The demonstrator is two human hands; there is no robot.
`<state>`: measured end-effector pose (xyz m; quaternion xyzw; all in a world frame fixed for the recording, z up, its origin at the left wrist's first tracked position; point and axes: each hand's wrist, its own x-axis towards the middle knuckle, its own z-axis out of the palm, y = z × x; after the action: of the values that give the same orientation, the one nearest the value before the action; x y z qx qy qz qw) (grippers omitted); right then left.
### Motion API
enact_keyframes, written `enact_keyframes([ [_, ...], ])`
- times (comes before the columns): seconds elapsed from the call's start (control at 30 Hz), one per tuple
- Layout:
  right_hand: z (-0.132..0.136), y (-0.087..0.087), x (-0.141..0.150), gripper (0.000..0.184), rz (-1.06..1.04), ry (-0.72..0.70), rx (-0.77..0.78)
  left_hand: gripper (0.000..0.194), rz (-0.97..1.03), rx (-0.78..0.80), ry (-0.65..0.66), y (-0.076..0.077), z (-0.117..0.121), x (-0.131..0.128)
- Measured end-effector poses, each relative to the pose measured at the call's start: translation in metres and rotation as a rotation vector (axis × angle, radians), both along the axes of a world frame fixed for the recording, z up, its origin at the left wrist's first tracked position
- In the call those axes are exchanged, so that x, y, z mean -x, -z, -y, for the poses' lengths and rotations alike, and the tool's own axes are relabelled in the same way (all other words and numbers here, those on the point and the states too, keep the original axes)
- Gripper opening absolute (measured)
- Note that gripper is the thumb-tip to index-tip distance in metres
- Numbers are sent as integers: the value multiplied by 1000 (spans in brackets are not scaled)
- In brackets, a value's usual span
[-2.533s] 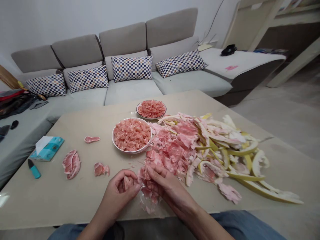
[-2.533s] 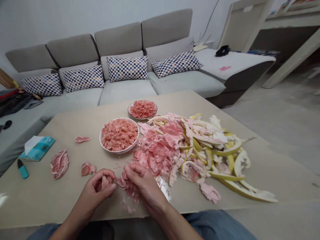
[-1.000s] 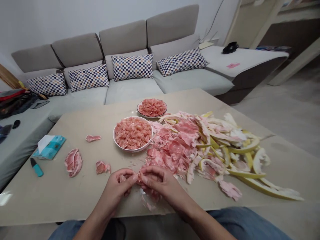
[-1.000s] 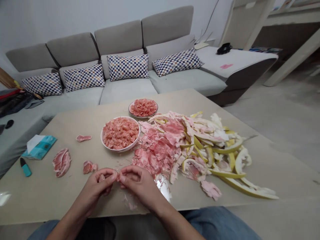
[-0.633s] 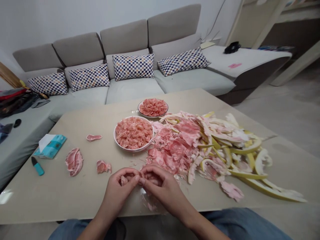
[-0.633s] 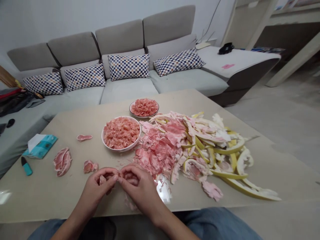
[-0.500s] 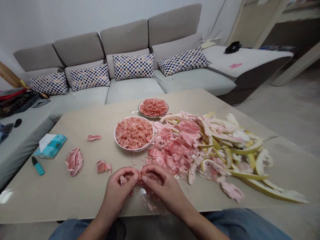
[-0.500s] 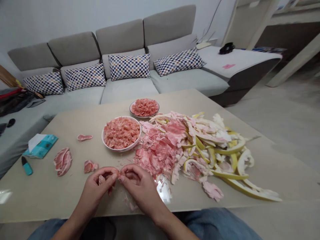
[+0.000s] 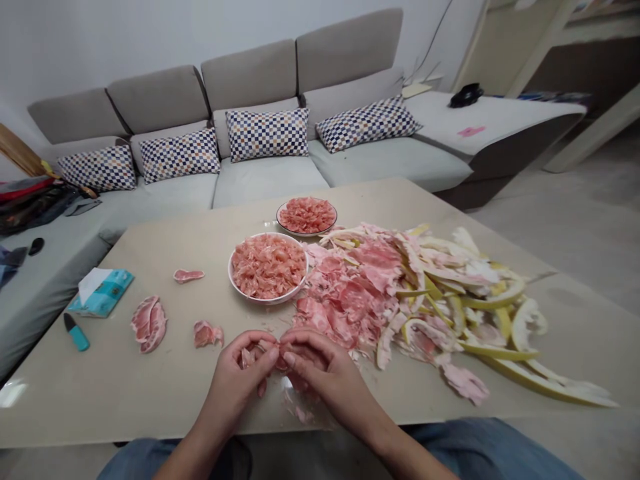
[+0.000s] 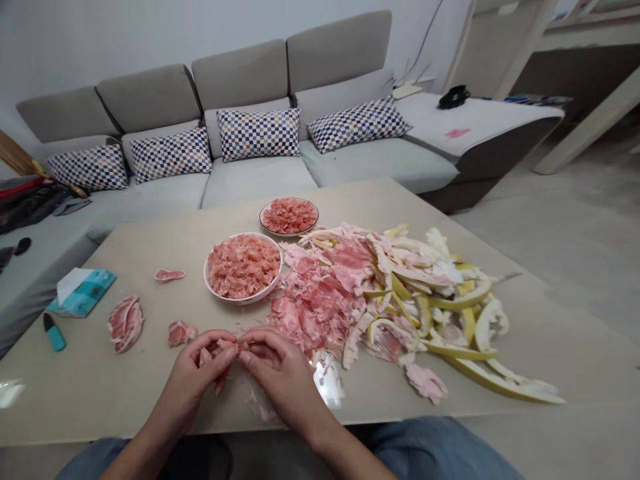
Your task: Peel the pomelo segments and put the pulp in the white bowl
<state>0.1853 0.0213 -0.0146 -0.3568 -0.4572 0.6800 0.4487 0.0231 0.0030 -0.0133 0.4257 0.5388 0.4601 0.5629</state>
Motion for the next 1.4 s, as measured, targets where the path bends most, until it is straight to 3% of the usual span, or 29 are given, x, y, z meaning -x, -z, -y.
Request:
enact_keyframes([
  [0.3,-1,2,-2,34,-344,-91,419,28,133,97,-15,-4,1,3],
  [0.43,-4,6,-3,29,-446,-147,466,27,208,118,-8,-6,1,4],
  [0.57,-4,5,-3,30,-416,-152,454,29,182,100,14,-7,0,6],
  [0.67,-2,3,-2,31,-380,-130,442,32,88,67,43,-7,-1,6],
  [0.77,0,2,-1,31,-346,-108,439,26,-127,-3,20,-8,0,5],
  [0.97,0,3,0,32,-289,-97,421,10,-563,-345,32,-12,2,4],
  [1.23,0,6,2,33,-194,-99,410,10,-691,-452,34,-13,4,4],
  [1.4,1,5,1,29,-244,-137,448,10,-746,-459,44,-16,5,6],
])
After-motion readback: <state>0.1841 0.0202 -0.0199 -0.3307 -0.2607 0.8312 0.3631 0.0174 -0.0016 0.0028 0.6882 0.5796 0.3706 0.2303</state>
